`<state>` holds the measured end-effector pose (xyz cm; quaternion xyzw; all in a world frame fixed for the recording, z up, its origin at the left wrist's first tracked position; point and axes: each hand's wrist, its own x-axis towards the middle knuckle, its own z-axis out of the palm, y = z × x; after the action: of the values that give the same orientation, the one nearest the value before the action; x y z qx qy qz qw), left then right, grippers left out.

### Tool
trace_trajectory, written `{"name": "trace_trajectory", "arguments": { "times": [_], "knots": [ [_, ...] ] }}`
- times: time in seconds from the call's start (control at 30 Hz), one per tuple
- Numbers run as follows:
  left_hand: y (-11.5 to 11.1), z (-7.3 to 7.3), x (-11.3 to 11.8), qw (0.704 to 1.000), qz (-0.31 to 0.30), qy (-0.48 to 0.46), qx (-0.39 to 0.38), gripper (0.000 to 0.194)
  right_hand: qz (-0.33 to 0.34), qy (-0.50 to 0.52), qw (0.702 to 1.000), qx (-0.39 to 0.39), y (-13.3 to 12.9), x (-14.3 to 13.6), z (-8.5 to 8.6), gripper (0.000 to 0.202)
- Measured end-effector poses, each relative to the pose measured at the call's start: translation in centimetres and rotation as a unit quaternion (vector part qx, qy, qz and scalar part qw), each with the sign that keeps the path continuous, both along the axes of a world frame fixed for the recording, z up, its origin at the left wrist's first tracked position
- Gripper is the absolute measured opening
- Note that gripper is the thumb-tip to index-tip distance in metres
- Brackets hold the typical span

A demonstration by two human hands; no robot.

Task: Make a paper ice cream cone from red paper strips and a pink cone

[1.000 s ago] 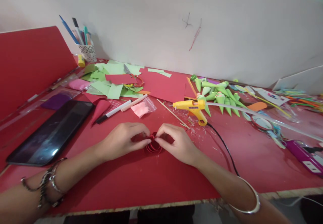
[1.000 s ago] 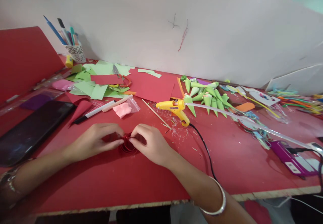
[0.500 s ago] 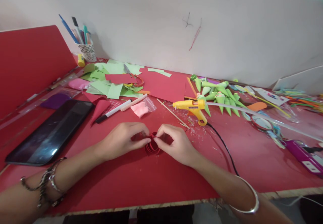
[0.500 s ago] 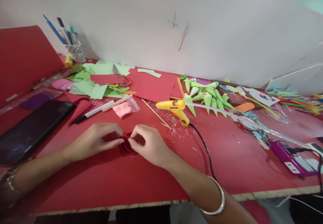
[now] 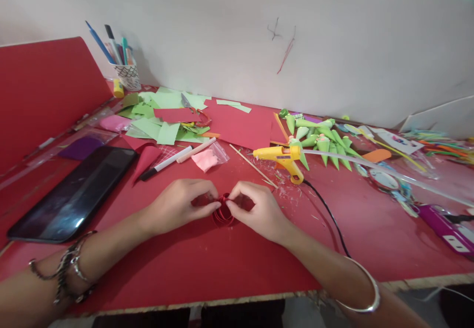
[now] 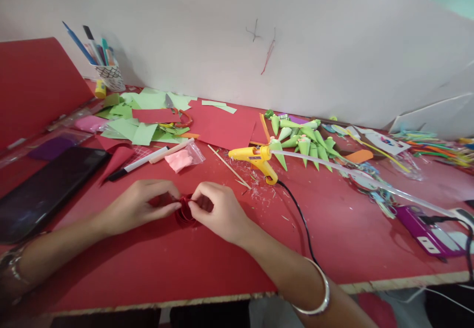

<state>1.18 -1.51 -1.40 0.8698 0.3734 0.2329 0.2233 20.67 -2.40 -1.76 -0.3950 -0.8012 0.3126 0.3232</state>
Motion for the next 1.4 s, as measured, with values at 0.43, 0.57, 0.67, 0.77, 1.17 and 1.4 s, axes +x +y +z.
{"name": "trace_trajectory", "arguments": {
  "times": [0.43, 0.57, 0.67, 0.77, 1.17, 1.4],
  "knots": [
    [0.00, 0.07, 0.05, 1.000, 0.000, 0.000, -0.009, 0.014, -0.003, 0.006, 1.000, 0.001, 0.00, -0.03, 0.07, 0.008],
    [-0.05, 0.02, 0.05, 1.000, -0.004, -0.003, -0.023, 0.014, 0.002, 0.008, 1.000, -0.005, -0.02, 0.04, -0.03, 0.008],
    [-0.08, -0.01, 0.06, 0.999, -0.005, -0.008, -0.030, 0.014, 0.003, 0.010, 1.000, -0.013, -0.03, 0.05, -0.06, 0.008],
    [-0.07, 0.03, 0.09, 0.999, -0.002, -0.009, -0.030, 0.014, 0.004, 0.008, 1.000, -0.013, -0.01, 0.06, -0.07, 0.010],
    [-0.19, 0.11, 0.18, 0.998, 0.012, -0.006, -0.058, 0.016, 0.009, 0.003, 1.000, 0.019, 0.04, 0.06, -0.12, 0.011],
    [-0.42, 0.44, 0.42, 0.997, 0.047, 0.028, -0.061, 0.021, -0.010, -0.010, 0.998, 0.058, -0.04, -0.13, -0.33, 0.013]
  ]
}}
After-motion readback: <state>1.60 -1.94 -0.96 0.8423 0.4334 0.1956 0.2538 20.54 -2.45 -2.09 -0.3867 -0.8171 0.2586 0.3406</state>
